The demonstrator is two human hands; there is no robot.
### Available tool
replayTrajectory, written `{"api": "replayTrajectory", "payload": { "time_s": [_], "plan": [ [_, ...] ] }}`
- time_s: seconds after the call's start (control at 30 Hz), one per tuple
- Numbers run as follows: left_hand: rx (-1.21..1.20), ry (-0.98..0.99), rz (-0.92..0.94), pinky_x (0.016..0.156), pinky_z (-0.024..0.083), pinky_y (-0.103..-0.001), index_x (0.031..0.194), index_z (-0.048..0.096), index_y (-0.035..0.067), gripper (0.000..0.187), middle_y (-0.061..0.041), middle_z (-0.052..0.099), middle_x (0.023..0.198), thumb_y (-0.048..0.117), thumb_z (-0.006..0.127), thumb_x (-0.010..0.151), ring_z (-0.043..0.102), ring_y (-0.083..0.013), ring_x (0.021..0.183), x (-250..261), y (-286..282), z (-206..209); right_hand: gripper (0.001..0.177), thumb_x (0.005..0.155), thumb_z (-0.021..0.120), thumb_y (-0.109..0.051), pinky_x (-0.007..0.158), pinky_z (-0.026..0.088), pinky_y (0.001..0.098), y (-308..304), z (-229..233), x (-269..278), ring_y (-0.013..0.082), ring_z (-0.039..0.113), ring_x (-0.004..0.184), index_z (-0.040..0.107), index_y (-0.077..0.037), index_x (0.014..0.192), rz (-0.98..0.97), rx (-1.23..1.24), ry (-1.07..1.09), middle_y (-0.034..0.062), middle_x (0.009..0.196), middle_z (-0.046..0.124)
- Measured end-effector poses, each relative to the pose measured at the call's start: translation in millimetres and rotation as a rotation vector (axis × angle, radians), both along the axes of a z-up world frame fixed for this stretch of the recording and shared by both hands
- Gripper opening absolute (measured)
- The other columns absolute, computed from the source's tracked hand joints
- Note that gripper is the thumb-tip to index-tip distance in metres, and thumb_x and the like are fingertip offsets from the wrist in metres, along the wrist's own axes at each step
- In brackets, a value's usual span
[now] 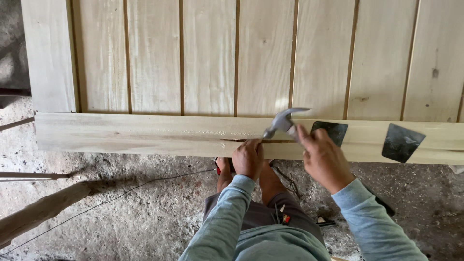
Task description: The person uses a hammer to drive nails into a wooden door panel.
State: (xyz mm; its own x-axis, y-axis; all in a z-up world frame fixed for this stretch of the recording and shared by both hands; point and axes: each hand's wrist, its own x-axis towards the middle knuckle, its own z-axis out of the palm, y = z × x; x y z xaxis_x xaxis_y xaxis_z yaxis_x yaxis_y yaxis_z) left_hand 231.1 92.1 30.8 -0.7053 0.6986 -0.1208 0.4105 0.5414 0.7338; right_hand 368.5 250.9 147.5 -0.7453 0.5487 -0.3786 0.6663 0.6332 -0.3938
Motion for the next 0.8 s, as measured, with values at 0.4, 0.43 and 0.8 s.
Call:
{"api": "replayTrajectory", "payload": {
  "time_s": [0.4, 0.43, 0.8],
  "plan": [
    [0.064, 0.0, -0.012, 0.071, 0.058, -0.044, 0.092, 0.077, 0.01, 0.01, -0.011, 0.076, 0.089, 0.018, 0.071, 0.089, 0.073, -0.0328, 0.078, -1, -5, -2, 0.074, 0.077, 0.07, 0.002, 0.073, 0.056, 0.0465, -8, 0, 2, 0.0336, 0.063, 0.082, 0.051, -0.008, 0.148, 0.064, 0.085, 0.167, 0.0156, 0.095, 0.054],
    [0.098, 0.009, -0.018, 0.071, 0.059, -0.042, 0.093, 0.077, 0.009, 0.01, -0.011, 0.077, 0.09, 0.017, 0.071, 0.089, 0.074, -0.0314, 0.077, -3, -10, -5, 0.077, 0.078, 0.07, 0.002, 0.07, 0.058, 0.044, -4, -1, 0, 0.0322, 0.063, 0.08, 0.048, -0.01, 0.152, 0.031, 0.036, 0.086, 0.0153, 0.096, 0.054],
    [-0.242, 0.274, 0.302, 0.056, 0.058, -0.028, 0.099, 0.079, 0.015, 0.02, -0.005, 0.081, 0.089, 0.028, 0.066, 0.106, 0.074, -0.0148, 0.065, -162, -76, -53, 0.077, 0.075, 0.069, 0.001, 0.068, 0.059, 0.0422, -3, -8, 4, 0.0309, 0.063, 0.077, 0.049, -0.004, 0.148, 0.116, 0.126, 0.17, 0.0153, 0.092, 0.054]
  ]
}}
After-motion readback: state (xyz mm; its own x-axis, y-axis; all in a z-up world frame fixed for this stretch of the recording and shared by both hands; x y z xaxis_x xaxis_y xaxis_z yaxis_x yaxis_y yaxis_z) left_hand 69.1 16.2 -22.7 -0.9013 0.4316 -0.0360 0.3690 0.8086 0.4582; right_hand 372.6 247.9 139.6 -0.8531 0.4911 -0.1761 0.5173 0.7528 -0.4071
